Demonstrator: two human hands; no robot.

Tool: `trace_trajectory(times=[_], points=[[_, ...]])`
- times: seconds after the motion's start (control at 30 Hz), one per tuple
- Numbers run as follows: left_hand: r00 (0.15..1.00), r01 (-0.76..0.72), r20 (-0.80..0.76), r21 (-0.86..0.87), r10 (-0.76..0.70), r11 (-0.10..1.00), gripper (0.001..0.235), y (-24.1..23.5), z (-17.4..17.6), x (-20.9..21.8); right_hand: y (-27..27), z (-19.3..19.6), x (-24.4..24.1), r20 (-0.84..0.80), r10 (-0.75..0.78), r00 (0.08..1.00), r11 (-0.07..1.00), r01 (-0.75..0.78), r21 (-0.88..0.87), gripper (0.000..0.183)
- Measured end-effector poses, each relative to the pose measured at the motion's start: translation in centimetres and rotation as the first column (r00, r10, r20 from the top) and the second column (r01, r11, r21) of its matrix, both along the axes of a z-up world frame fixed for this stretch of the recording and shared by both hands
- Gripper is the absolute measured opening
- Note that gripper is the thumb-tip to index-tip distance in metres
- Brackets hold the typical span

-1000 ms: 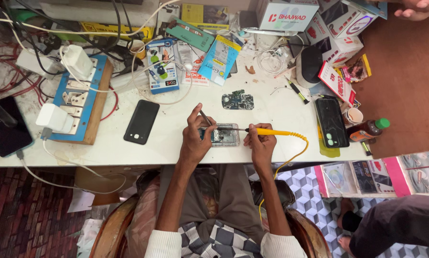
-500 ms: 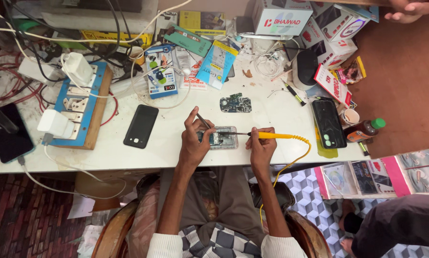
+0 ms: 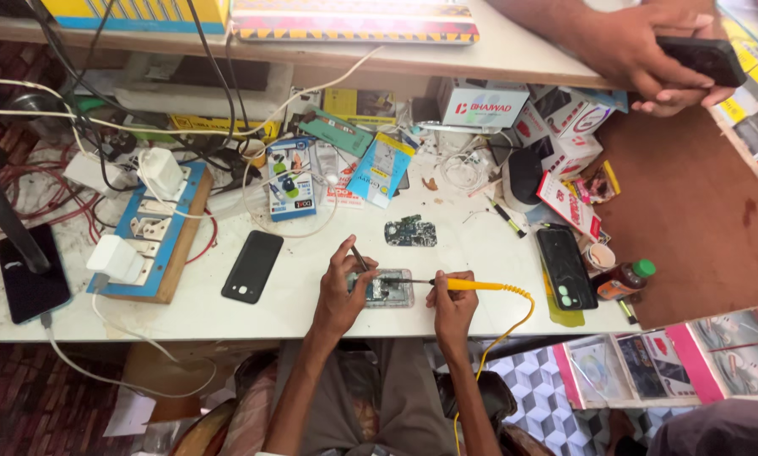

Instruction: The person uses a soldering iron and tweezers to work on a small circuit board placed on a cluttered workbench. The person repeatedly applies heat to specific points on the board while holding it steady with tweezers.

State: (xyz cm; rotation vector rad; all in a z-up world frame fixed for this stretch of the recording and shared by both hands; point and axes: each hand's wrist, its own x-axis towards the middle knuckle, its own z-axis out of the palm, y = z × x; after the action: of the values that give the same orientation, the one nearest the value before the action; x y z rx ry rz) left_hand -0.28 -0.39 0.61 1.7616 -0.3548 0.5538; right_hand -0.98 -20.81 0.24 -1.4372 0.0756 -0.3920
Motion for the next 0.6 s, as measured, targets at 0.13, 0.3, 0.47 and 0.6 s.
trace_trajectory(times=[0.13,0.3,0.47,0.6], points=[[1.0,0.014,-0.02,0.002,-0.014,1.0,0.079,0.0,-0.3,0.2,0.0,-0.2,0.3,0.004,0.006,1.0,1.0,-0.006,0.024,0.017],[0.998,0.048,-0.033,-0.021,-0.049,0.999,0.08,0.0,-0.6,0.1,-0.3,-0.9,0.1,0.006,-0.019,1.0,0.999,0.019,0.049,0.017],[0.999,0.047,-0.024,0.007,-0.047,0.999,0.082,0.0,-0.6,-0.3,-0.8,-1.6,0.1,0.006,-0.105,0.994,0.978,0.102,0.184,0.019],[0.999,0.035,0.004,0.021,-0.035,0.999,0.083,-0.1,-0.4,-0.2,-0.7,-1.7,0.4,0.003,-0.096,0.995,0.982,0.094,0.165,0.019]])
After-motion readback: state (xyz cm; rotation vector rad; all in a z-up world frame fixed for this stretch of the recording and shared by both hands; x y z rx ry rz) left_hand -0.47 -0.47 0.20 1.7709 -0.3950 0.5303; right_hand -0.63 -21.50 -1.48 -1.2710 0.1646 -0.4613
